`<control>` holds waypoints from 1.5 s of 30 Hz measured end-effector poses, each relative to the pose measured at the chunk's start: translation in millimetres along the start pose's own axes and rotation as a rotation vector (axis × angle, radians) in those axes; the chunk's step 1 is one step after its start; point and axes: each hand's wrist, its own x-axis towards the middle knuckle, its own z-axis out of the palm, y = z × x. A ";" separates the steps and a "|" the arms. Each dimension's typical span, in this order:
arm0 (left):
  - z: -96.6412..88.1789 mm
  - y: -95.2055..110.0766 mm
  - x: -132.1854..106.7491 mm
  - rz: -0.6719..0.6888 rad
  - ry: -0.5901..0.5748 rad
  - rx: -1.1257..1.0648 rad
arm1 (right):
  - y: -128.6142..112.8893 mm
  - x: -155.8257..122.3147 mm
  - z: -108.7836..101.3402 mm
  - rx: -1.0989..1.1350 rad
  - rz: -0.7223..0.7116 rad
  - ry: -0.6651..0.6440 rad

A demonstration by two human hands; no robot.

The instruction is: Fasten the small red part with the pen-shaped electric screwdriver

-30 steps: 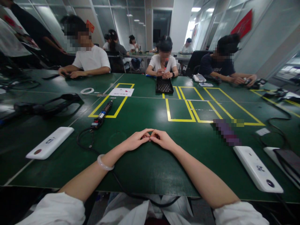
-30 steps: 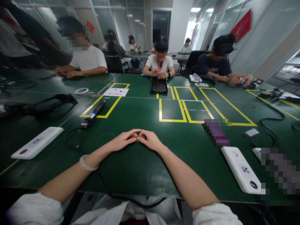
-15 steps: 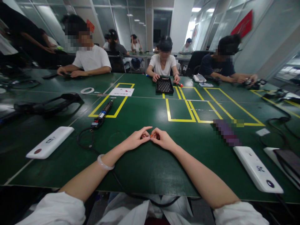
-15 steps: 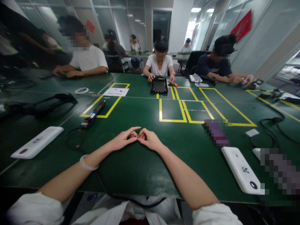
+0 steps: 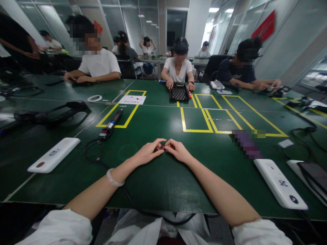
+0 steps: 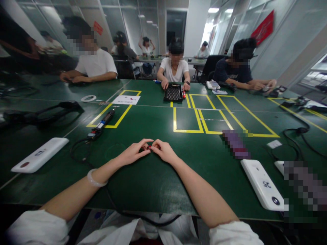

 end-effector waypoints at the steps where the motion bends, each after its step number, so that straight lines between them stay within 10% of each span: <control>1: 0.2 0.7 -0.2 0.008 0.013 0.029 | 0.4 0.2 -0.5 0.008 0.013 0.004; 19: -6.2 -3.9 0.1 0.002 0.141 0.186 | 3.9 1.3 1.2 0.141 -0.021 0.021; 30: -107.5 -102.6 -36.7 -0.564 0.703 0.821 | 5.1 1.7 0.3 0.094 0.020 0.042; 35: -144.5 -147.8 -71.1 -0.918 0.402 0.665 | 3.9 1.5 0.0 0.075 0.020 0.038; 45: -135.4 -140.5 -60.6 -0.814 0.353 0.724 | 2.2 0.6 -0.5 0.041 0.025 0.026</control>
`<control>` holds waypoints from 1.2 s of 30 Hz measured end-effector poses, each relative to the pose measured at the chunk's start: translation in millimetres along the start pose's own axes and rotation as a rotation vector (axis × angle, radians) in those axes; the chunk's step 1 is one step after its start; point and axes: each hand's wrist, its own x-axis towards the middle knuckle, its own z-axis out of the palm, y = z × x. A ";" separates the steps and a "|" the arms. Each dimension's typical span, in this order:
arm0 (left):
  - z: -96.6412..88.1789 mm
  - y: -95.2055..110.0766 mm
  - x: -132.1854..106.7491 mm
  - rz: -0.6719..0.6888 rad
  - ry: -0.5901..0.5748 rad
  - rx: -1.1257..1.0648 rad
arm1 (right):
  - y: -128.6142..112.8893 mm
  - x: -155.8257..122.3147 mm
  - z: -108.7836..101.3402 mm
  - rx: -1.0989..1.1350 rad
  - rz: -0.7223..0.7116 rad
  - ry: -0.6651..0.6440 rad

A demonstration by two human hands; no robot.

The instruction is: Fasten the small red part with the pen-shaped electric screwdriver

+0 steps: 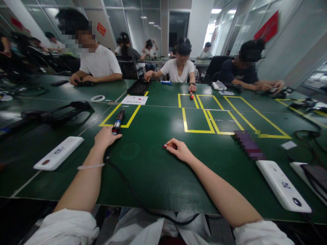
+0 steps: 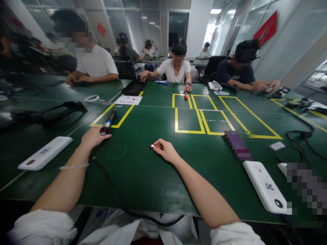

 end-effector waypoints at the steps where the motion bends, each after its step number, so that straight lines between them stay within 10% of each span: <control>1: -0.7 6.0 -2.1 0.004 -0.001 0.007 | 0.3 0.2 0.3 -0.003 -0.001 0.001; 20: 0.3 150.8 -85.2 0.542 -0.045 -0.162 | -1.0 1.7 4.8 -0.212 -0.049 0.020; 36: -1.6 174.6 -114.8 0.758 -0.063 -0.207 | -2.9 3.4 10.0 -0.375 -0.096 -0.023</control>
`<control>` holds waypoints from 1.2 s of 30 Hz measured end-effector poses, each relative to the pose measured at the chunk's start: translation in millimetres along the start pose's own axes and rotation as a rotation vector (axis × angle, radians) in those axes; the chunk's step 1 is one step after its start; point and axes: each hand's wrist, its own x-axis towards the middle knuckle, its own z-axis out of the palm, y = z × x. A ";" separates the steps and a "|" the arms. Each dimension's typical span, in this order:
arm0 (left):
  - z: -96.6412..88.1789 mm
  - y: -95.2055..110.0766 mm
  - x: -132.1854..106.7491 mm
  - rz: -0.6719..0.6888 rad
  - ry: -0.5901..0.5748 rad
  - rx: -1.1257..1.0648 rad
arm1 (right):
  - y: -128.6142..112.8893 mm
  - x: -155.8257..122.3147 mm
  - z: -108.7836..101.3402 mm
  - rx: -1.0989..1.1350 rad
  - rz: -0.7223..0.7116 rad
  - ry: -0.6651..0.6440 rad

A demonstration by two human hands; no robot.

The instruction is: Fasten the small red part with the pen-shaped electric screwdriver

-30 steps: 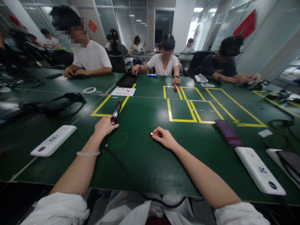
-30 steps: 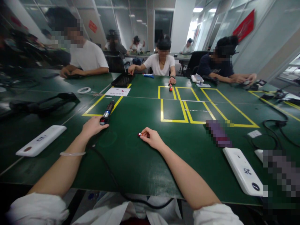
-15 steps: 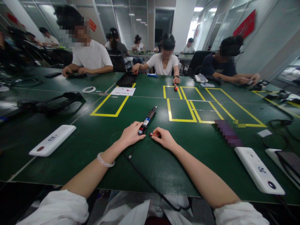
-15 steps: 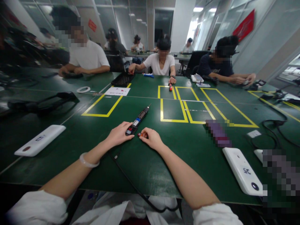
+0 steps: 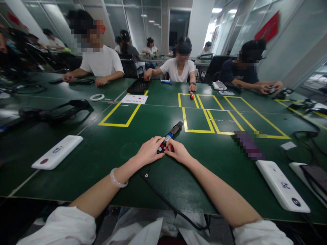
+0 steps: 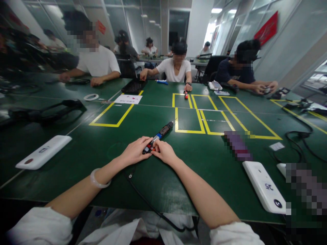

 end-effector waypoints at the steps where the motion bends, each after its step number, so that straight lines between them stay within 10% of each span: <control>1: 0.3 -0.3 -0.2 0.000 0.000 -0.004 | -0.1 -0.2 0.1 0.015 -0.009 -0.005; 21: 2.1 -2.9 4.8 -0.070 0.039 0.095 | 1.2 -5.4 -6.1 0.031 -0.069 0.019; 36: -26.7 -147.1 -5.3 -0.564 -0.031 0.125 | 4.9 -5.3 -10.5 -0.004 -0.064 0.015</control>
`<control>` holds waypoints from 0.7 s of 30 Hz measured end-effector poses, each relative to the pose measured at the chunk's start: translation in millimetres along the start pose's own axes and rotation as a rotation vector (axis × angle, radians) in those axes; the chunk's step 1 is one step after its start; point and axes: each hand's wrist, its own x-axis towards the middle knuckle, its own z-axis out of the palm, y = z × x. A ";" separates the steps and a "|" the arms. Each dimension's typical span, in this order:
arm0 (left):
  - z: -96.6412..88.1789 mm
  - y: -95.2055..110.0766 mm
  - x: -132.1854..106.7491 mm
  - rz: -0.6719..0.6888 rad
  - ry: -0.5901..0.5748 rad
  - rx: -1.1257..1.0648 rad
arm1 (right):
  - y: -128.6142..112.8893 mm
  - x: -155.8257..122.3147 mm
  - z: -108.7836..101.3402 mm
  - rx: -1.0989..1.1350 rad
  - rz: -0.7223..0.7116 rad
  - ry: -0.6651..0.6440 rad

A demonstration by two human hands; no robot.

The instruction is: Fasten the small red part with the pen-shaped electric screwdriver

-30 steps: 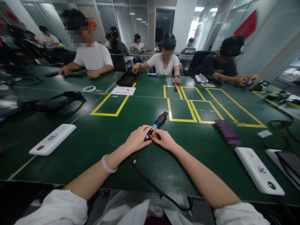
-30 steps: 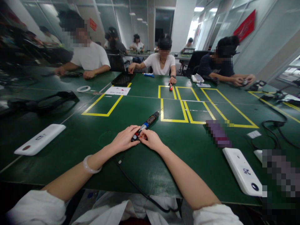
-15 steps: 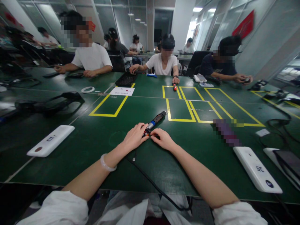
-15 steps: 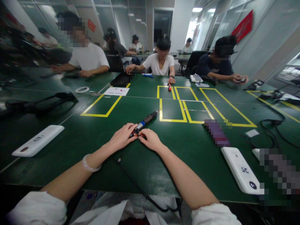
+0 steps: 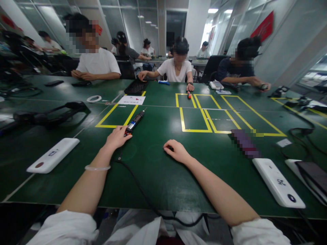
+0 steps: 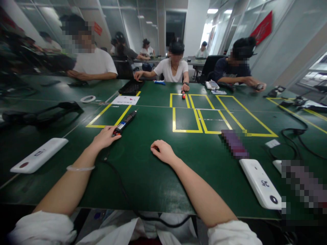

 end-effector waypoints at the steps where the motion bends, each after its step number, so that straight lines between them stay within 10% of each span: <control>1: -0.4 -11.9 2.5 -0.035 -0.002 -0.004 | 0.0 -0.1 -0.2 -0.002 0.000 0.000; 9: -7.6 -77.3 7.0 -0.225 0.017 -0.009 | 0.0 -0.4 -0.5 -0.006 -0.001 -0.008; 21: -18.6 -56.0 -8.1 -0.322 0.207 0.078 | 1.6 0.3 1.3 -0.026 -0.009 -0.003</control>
